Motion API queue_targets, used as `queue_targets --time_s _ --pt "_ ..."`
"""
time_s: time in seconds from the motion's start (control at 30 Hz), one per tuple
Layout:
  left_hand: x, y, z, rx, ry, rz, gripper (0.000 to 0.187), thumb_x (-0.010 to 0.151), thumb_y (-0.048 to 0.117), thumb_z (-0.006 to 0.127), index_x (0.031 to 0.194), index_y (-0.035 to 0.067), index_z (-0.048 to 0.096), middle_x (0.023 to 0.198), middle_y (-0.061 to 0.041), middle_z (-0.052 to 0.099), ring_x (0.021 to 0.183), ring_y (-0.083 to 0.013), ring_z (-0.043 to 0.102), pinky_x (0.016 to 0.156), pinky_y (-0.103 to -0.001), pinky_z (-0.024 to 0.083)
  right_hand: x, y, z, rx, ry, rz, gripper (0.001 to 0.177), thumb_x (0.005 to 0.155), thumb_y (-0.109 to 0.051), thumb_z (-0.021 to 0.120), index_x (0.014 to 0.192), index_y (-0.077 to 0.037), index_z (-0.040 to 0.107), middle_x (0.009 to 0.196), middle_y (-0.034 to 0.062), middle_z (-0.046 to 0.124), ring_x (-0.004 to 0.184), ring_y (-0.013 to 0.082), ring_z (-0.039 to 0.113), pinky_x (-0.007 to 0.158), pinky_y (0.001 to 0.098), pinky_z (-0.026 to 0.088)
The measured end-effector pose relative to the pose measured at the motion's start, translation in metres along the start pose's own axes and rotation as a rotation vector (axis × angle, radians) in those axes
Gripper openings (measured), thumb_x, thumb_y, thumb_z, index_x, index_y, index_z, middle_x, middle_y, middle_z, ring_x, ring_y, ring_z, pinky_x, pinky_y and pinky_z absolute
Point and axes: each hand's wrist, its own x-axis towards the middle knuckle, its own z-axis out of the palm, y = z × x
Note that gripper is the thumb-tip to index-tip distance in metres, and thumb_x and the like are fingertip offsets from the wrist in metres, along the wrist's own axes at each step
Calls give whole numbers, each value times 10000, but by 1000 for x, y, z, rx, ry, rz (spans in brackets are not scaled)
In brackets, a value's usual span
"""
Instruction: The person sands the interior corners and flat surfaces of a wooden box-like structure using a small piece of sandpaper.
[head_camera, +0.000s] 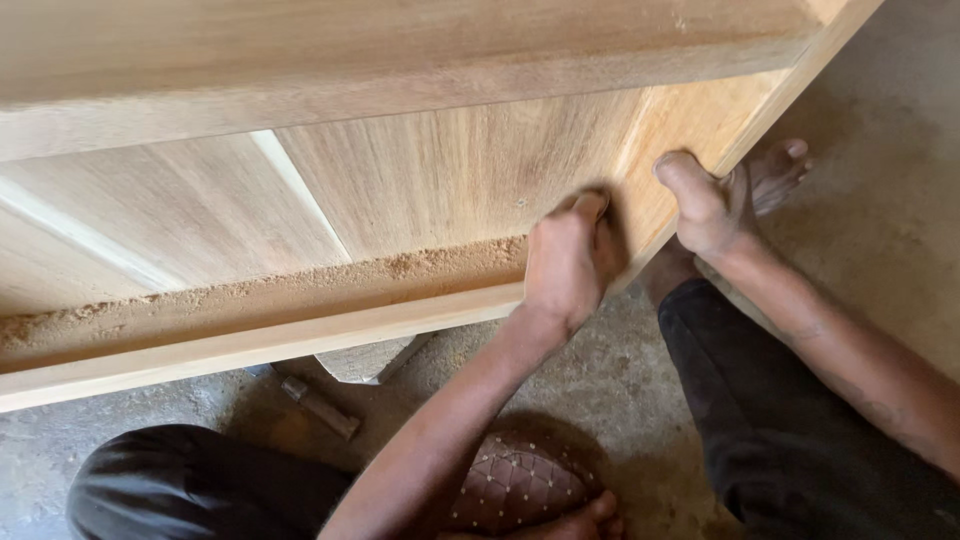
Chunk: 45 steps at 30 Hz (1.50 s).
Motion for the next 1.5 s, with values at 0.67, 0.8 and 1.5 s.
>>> queue_targets --time_s 0.67,0.8,1.5 --pt "8 -16 -26 62 -449 69 334 746 -132 691 1068 -46 670 1173 -222 692 988 -373 730 914 -410 614 -1 -5 4 105 -1 22 374 935 -137 526 1247 57 591 1167 89 650 1072 190 614 941 329 521" --pt "6 -14 -19 127 -404 40 463 645 -149 693 1093 -58 621 1169 -261 658 934 -410 720 836 -430 615 -3 3 0 143 -13 -7 350 940 -131 536 1238 45 590 1169 65 645 1087 176 604 960 319 509" --pt "6 4 -28 20 -353 -41 438 736 6 786 1143 -10 624 1184 -229 674 941 -364 734 846 -432 613 4 12 -2 -9 101 -58 258 869 -180 552 1040 -6 635 1020 29 627 930 116 586 809 301 508"
